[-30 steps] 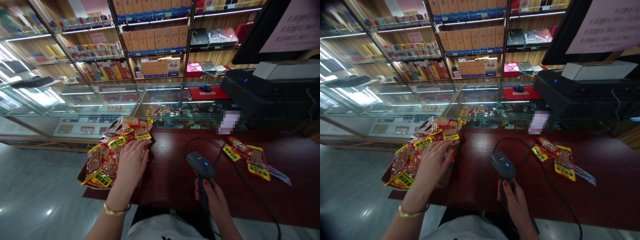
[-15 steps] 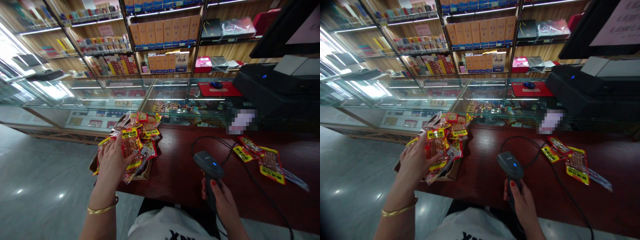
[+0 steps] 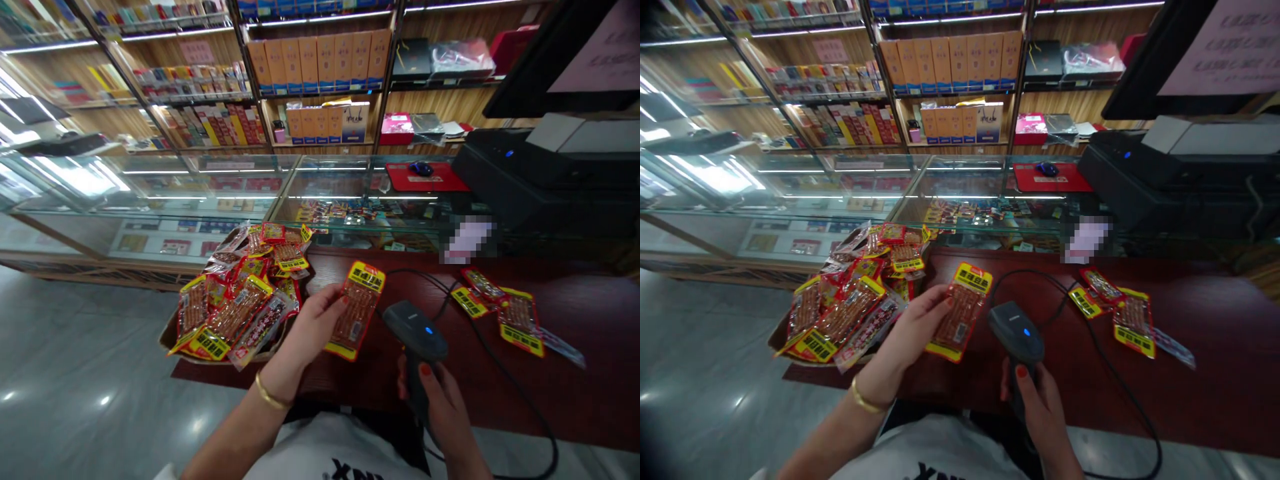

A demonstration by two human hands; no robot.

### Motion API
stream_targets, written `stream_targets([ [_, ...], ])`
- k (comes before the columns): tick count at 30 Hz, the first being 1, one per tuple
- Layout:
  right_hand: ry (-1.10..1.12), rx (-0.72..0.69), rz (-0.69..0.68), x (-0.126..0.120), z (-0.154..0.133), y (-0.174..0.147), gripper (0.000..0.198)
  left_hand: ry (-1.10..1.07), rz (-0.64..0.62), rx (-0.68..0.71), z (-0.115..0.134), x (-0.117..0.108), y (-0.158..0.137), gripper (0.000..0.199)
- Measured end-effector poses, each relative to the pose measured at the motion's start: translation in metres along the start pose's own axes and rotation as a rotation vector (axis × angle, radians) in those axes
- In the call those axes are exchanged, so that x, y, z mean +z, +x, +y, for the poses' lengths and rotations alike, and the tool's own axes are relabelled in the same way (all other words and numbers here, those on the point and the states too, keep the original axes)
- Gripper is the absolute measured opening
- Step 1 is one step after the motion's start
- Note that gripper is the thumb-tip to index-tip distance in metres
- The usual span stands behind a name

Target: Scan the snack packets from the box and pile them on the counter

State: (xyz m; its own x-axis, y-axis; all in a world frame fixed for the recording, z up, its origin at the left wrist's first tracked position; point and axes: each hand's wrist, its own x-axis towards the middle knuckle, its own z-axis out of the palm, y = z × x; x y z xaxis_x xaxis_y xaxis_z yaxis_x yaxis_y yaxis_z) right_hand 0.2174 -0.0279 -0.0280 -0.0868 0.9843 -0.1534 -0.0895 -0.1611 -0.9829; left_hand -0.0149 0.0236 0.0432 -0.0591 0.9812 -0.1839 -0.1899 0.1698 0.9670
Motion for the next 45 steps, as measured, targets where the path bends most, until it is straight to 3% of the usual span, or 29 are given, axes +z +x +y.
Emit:
stream_targets([
  [2,-0.020,-0.013,0.013,-0.005,0.001,0.000,0.046,-0.147,-0.045,-0.163,-0.031,0.017,0.024,0.032],
  [5,-0.057,0.018,0.011,-0.012,0.002,0.000,0.047,-0.282,0.001,-0.316,-0.065,0.023,0.053,0.024],
  [8,-0.126,0.033,-0.045,-0.016,0.001,-0.001,0.048,-0.350,0.028,-0.363,-0.076,0.015,0.066,0.023],
  [10,-0.166,0.038,-0.072,-0.016,0.000,-0.001,0.049,-0.344,-0.021,-0.373,-0.075,0.008,0.068,0.031],
  [14,-0.223,0.063,-0.095,-0.012,-0.001,-0.001,0.050,-0.233,-0.119,-0.277,-0.077,-0.003,0.066,0.070],
  [17,-0.249,0.061,-0.133,-0.010,-0.001,0.001,0.048,-0.176,-0.048,-0.123,-0.083,-0.007,0.066,0.082],
  [24,-0.292,0.062,-0.186,-0.017,0.003,0.004,0.042,-0.118,0.109,-0.026,-0.093,-0.009,0.066,0.045],
  [32,-0.320,0.069,-0.289,-0.021,-0.001,-0.004,0.043,-0.005,0.171,0.052,-0.094,-0.003,0.066,0.028],
  [45,-0.391,0.061,-0.271,-0.026,-0.004,-0.003,0.042,0.053,0.159,0.075,-0.096,-0.003,0.068,0.030],
])
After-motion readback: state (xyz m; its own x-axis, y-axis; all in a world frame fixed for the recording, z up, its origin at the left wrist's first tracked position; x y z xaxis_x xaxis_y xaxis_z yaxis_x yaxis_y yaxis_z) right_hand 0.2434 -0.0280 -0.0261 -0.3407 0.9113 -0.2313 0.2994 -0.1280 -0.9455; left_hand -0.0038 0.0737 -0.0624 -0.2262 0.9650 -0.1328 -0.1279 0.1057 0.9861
